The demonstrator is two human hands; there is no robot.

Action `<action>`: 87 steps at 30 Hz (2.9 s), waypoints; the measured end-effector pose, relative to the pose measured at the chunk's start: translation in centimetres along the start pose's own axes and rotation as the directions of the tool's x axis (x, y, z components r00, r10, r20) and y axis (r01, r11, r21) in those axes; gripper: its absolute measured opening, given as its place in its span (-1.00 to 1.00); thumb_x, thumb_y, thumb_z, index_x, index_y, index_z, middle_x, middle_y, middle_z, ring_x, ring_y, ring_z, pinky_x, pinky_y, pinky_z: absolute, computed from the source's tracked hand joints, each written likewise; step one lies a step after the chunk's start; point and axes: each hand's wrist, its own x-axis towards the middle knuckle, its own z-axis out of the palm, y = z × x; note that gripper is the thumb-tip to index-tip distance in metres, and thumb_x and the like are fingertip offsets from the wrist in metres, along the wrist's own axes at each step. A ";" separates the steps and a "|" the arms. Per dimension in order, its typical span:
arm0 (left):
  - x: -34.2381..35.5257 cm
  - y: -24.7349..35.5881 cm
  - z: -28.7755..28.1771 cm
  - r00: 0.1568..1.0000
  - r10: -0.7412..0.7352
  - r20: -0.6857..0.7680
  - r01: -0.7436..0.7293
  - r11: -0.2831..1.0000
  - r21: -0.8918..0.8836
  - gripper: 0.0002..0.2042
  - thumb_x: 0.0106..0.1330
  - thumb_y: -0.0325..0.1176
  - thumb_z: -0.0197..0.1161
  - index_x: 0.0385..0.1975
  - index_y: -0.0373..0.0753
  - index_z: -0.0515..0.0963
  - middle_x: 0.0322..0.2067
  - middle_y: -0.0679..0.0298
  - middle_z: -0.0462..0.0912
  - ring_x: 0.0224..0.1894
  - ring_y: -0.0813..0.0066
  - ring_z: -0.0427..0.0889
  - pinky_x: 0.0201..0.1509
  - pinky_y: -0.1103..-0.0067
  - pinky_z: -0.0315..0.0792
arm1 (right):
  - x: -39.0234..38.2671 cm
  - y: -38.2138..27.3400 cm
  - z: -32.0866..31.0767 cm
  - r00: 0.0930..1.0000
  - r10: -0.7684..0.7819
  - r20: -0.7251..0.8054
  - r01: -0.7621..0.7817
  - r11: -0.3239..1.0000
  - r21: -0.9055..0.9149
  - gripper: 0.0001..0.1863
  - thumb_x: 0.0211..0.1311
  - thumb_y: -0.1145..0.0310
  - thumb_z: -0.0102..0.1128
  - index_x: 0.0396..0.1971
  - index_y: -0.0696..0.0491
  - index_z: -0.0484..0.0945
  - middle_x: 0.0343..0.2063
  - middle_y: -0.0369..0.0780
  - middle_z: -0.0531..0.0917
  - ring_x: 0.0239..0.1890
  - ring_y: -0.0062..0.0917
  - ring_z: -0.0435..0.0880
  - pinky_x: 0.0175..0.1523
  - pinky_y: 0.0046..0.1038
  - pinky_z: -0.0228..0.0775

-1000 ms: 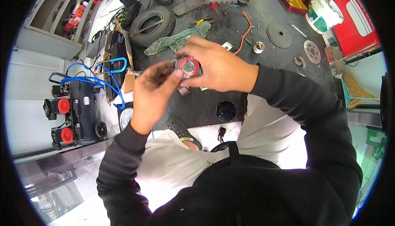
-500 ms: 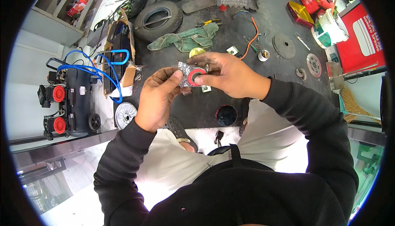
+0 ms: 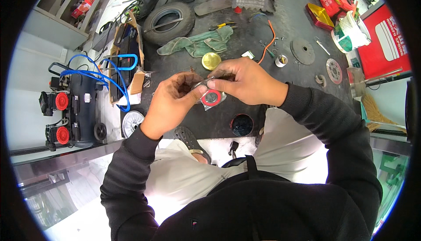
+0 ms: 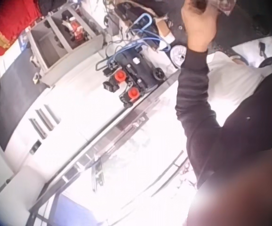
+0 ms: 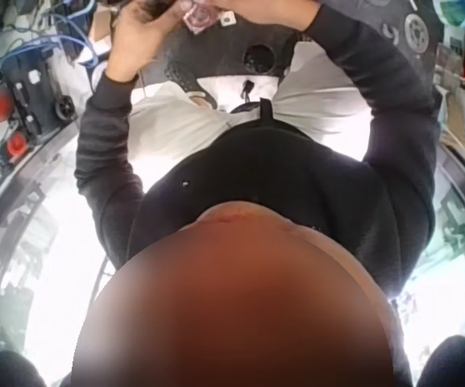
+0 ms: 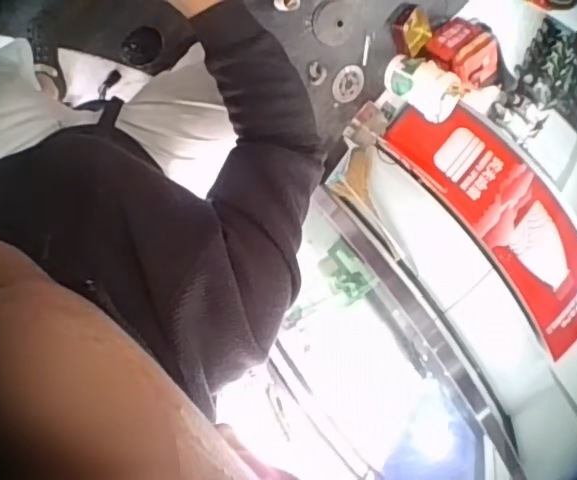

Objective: The person is repairing a motor by removing a bearing from a circular metal part using a screwdriver. They repeatedly pry at the bearing, flip the part over, and continue the removal process.

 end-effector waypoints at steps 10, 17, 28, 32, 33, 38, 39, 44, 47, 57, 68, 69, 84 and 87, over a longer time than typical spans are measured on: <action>0.0 -1.1 0.4 0.991 0.097 0.091 -0.114 0.972 0.205 -0.85 0.48 -0.43 0.41 -0.15 -0.41 0.72 -0.25 0.35 0.66 -0.29 0.67 0.59 -0.20 0.63 0.47 | -0.4 1.5 0.9 0.942 -0.333 0.047 0.327 0.873 -0.363 -0.82 0.34 0.34 0.36 -0.28 0.17 0.69 -0.41 -0.05 0.73 -0.36 -0.07 0.74 -0.25 -0.17 0.59; -0.2 0.0 1.0 0.790 0.584 0.187 -0.587 0.631 0.508 -0.92 0.23 -0.43 0.40 -0.36 -0.28 0.66 -0.38 0.10 0.63 -0.30 -0.01 0.65 -0.21 0.22 0.55 | -1.2 1.3 1.5 0.985 -0.168 0.027 0.169 0.947 -0.272 -0.71 0.21 0.22 0.42 -0.32 0.19 0.70 -0.42 0.04 0.73 -0.35 -0.08 0.77 -0.22 -0.15 0.57; -1.3 1.3 2.6 0.760 0.645 0.079 -0.547 0.569 0.614 -0.91 0.27 -0.50 0.44 -0.29 -0.30 0.67 -0.33 0.15 0.69 -0.35 0.16 0.69 -0.29 0.39 0.58 | -0.5 1.9 2.3 0.931 0.355 0.090 -0.337 0.736 0.586 -0.79 0.46 0.35 0.21 -0.39 0.12 0.61 -0.55 -0.32 0.58 -0.54 -0.66 0.49 -0.39 -0.50 0.32; -1.0 0.0 3.4 0.939 0.311 -0.146 -0.286 0.943 0.169 -0.87 0.53 -0.44 0.31 -0.11 -0.38 0.65 -0.28 0.18 0.73 -0.33 0.40 0.78 -0.24 0.52 0.64 | -0.4 1.6 2.1 0.952 0.301 0.058 -0.270 0.735 0.622 -0.75 0.52 0.30 0.20 -0.36 0.15 0.61 -0.54 -0.30 0.60 -0.51 -0.61 0.56 -0.34 -0.51 0.37; -0.9 -0.3 3.6 0.973 0.163 -0.161 -0.168 0.986 -0.016 -0.84 0.59 -0.41 0.27 -0.07 -0.40 0.64 -0.26 0.18 0.74 -0.34 0.45 0.80 -0.24 0.56 0.65 | -0.5 1.5 2.1 0.966 0.259 0.012 -0.218 0.786 0.579 -0.72 0.53 0.28 0.21 -0.35 0.16 0.62 -0.55 -0.30 0.61 -0.51 -0.61 0.59 -0.35 -0.51 0.40; -0.6 -0.1 3.2 0.880 0.350 -0.320 -0.410 0.901 -0.142 -0.82 0.65 -0.36 0.20 0.03 -0.37 0.56 -0.12 0.25 0.69 -0.12 0.49 0.75 -0.02 0.46 0.76 | -0.1 1.8 1.2 0.948 0.147 -0.282 -0.044 0.939 0.341 -0.62 0.49 0.21 0.21 -0.42 0.24 0.60 -0.60 -0.22 0.65 -0.57 -0.56 0.63 -0.42 -0.38 0.47; -0.5 0.2 2.6 0.858 0.373 -0.354 -0.448 0.880 -0.157 -0.80 0.66 -0.34 0.20 0.04 -0.36 0.55 -0.11 0.23 0.69 -0.10 0.46 0.76 -0.02 0.44 0.76 | 0.1 2.0 0.6 0.936 0.193 -0.295 -0.083 0.935 0.345 -0.61 0.48 0.20 0.22 -0.43 0.24 0.61 -0.60 -0.22 0.66 -0.57 -0.56 0.64 -0.41 -0.37 0.49; -0.5 1.3 0.8 0.798 0.343 -0.496 -0.513 0.818 -0.261 -0.74 0.67 -0.27 0.18 0.06 -0.38 0.53 -0.05 0.17 0.66 -0.07 0.32 0.78 -0.02 0.29 0.79 | 1.1 2.8 -2.6 0.908 0.115 -0.404 -0.134 0.991 -0.020 -0.55 0.45 0.12 0.26 -0.34 0.30 0.64 -0.56 -0.02 0.68 -0.47 -0.32 0.72 -0.26 -0.19 0.56; -0.8 1.3 1.1 0.818 0.324 -0.476 -0.485 0.832 -0.268 -0.74 0.65 -0.29 0.22 0.08 -0.38 0.54 -0.03 0.16 0.67 -0.08 0.36 0.77 0.00 0.29 0.80 | 1.1 2.4 -2.9 0.911 0.029 -0.411 -0.067 0.995 -0.080 -0.55 0.50 0.10 0.26 -0.20 0.31 0.66 -0.49 0.02 0.69 -0.40 -0.25 0.73 -0.19 -0.20 0.55; -0.7 1.4 2.5 0.921 0.211 -0.327 -0.304 0.915 -0.265 -0.65 0.53 -0.43 0.37 0.18 -0.50 0.53 0.01 0.06 0.72 -0.06 0.43 0.77 0.01 0.48 0.76 | -0.5 0.0 0.0 0.926 -0.352 -0.134 0.354 0.935 -0.012 -0.52 0.48 0.22 0.38 0.23 0.21 0.61 -0.15 -0.07 0.79 -0.18 -0.39 0.82 -0.02 -0.33 0.66; 0.9 -0.6 2.3 0.960 0.094 -0.265 -0.146 0.973 -0.181 -0.59 0.42 -0.60 0.41 0.21 -0.57 0.51 -0.05 0.03 0.76 -0.11 0.40 0.79 0.03 0.50 0.74 | 0.1 1.3 -0.6 0.993 0.039 -0.110 -0.010 0.966 0.259 -0.60 0.53 0.16 0.37 -0.01 0.26 0.70 -0.31 -0.27 0.76 -0.34 -0.68 0.63 -0.21 -0.50 0.53; 1.1 -0.7 2.0 0.961 0.088 -0.263 -0.142 0.971 -0.195 -0.60 0.42 -0.59 0.41 0.20 -0.57 0.52 -0.08 0.04 0.77 -0.12 0.40 0.80 0.02 0.51 0.74 | 0.1 1.1 -0.6 0.992 0.071 -0.108 -0.037 0.958 0.284 -0.60 0.54 0.15 0.34 -0.03 0.25 0.71 -0.35 -0.30 0.75 -0.38 -0.68 0.61 -0.25 -0.51 0.49; 3.5 -4.0 -1.7 0.947 0.178 -0.267 -0.139 0.977 0.160 -0.54 0.45 -0.31 0.47 0.24 -0.39 0.57 0.13 0.09 0.69 0.16 0.31 0.67 0.27 0.45 0.54 | -0.4 0.4 -2.7 0.977 0.201 -0.073 -0.109 0.762 0.638 -0.57 0.60 0.22 0.26 0.17 0.29 0.59 -0.04 -0.16 0.76 -0.11 -0.56 0.75 0.06 -0.44 0.68; 1.5 -1.8 2.0 0.970 0.150 -0.194 -0.196 0.950 -0.245 -0.57 0.49 -0.33 0.46 0.20 -0.49 0.56 0.02 0.17 0.74 0.03 0.54 0.70 0.17 0.58 0.57 | -1.1 -0.3 -1.9 0.995 0.093 -0.036 -0.057 0.826 0.561 -0.57 0.59 0.29 0.27 0.21 0.32 0.57 0.00 -0.13 0.76 -0.04 -0.55 0.75 0.11 -0.43 0.68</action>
